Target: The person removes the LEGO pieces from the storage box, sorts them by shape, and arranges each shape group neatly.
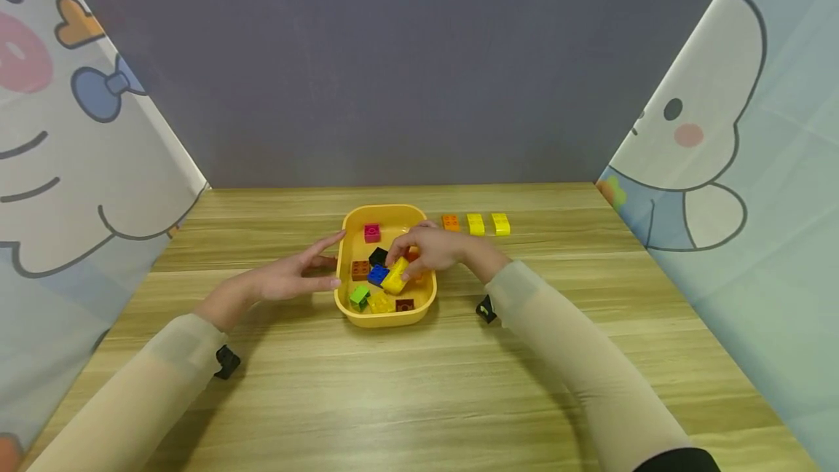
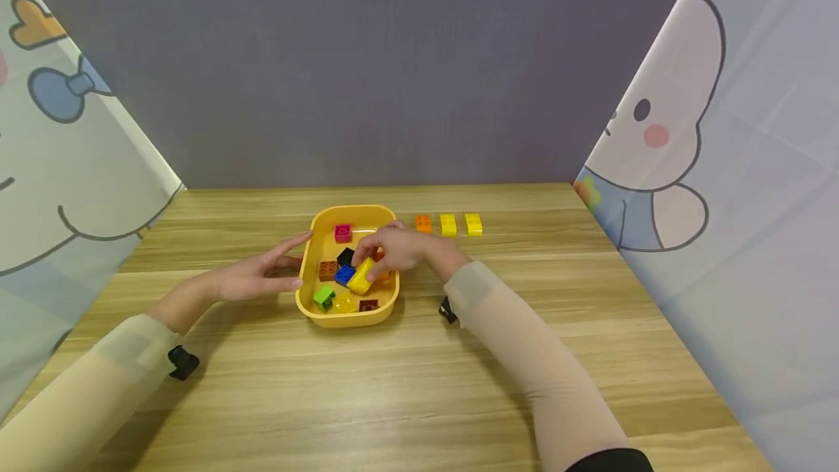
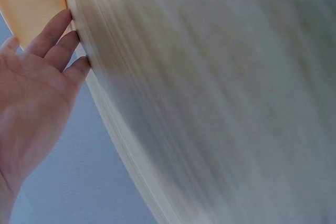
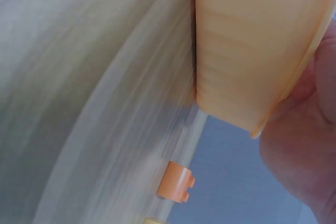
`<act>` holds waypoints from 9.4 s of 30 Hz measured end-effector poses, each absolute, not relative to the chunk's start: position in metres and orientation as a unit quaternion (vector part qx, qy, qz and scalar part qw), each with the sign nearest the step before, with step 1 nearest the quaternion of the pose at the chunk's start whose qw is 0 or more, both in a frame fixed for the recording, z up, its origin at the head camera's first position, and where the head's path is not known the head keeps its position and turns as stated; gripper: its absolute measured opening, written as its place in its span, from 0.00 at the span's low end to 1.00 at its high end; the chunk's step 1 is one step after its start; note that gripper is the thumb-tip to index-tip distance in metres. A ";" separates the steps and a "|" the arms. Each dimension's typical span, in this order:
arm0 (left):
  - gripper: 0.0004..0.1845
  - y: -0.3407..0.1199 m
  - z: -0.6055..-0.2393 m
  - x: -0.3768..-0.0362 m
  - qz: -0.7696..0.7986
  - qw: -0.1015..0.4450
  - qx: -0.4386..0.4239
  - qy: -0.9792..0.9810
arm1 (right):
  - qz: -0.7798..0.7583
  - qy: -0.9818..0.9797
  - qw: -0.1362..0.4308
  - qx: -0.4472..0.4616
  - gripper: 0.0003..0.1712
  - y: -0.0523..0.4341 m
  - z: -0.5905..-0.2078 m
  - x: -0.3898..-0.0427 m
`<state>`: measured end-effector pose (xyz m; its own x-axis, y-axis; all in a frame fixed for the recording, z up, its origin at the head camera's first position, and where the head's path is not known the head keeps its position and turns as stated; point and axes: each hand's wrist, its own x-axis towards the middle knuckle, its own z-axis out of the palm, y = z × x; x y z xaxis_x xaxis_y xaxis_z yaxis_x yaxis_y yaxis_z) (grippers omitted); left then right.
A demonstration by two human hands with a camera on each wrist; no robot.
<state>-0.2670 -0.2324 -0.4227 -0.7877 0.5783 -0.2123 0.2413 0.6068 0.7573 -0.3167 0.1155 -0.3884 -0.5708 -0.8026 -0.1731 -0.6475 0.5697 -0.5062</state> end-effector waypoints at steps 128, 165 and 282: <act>0.52 -0.232 -0.419 -0.265 0.376 0.230 0.231 0.867 | -0.305 0.937 0.117 -0.123 0.33 0.353 -0.415 -0.345; 0.52 -0.232 -0.419 -0.265 0.373 0.227 0.234 0.869 | -0.423 0.880 0.050 -0.212 0.22 0.270 -0.376 -0.303; 0.52 -0.233 -0.418 -0.264 0.379 0.228 0.235 0.866 | -0.511 0.825 0.062 -0.232 0.32 0.271 -0.383 -0.294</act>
